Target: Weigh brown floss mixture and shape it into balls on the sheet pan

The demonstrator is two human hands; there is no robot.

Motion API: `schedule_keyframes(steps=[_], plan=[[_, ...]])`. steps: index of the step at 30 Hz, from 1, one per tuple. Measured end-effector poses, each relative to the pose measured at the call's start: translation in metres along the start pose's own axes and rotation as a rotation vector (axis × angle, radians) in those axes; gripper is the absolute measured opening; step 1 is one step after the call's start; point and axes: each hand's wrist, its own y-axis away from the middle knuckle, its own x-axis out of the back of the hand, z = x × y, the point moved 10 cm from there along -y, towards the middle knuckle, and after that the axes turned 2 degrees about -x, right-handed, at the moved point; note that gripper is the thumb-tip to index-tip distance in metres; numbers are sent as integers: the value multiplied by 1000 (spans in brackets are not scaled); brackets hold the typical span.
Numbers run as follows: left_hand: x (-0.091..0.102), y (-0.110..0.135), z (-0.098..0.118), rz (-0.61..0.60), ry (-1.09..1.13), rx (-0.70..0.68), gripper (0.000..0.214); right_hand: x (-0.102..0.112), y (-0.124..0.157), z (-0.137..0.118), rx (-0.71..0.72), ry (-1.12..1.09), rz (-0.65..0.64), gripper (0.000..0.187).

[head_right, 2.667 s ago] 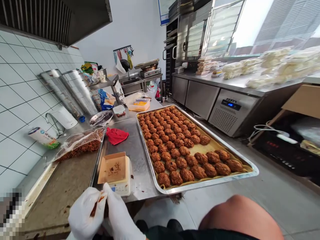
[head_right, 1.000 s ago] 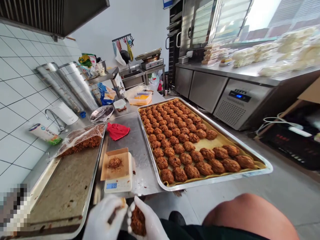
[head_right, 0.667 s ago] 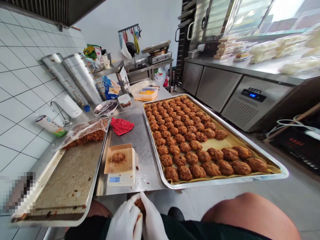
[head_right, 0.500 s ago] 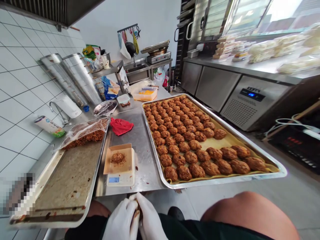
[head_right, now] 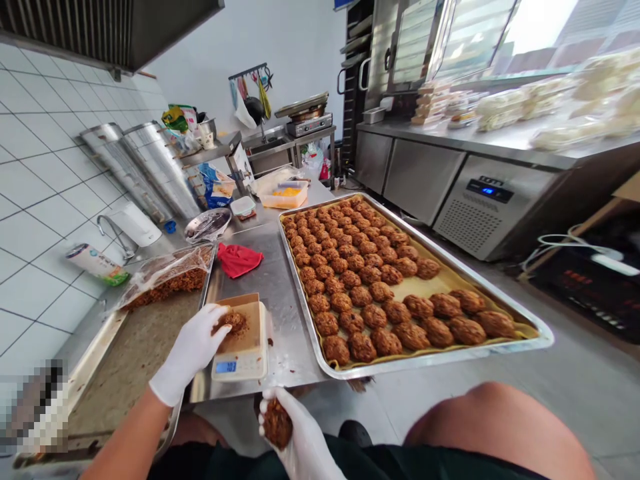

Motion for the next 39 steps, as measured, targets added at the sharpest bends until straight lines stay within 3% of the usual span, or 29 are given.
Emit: schedule_keyframes(steps=[6,15,22,25,34,39], plan=[[-15,-20,-2,-120,-71,-39,17,0,-2,-6,44,-18,-39,27],[-16,-22,-2,-132,-109,-23,13,11,-9,-1,35,-35,-24,31],[-17,-12,3,-201,-87,-78,34,14,-14,2,33,-53,-26,32],[-18,-12,1,-215,-139,-80,33,13,-14,2,27,-63,-37,30],[-20,-21,-8,-212,-224,-40,13,16,-12,3,27,-67,-32,32],[-12,-20,-11,-122,-161,39,8,18,-12,6,8,-76,-22,30]])
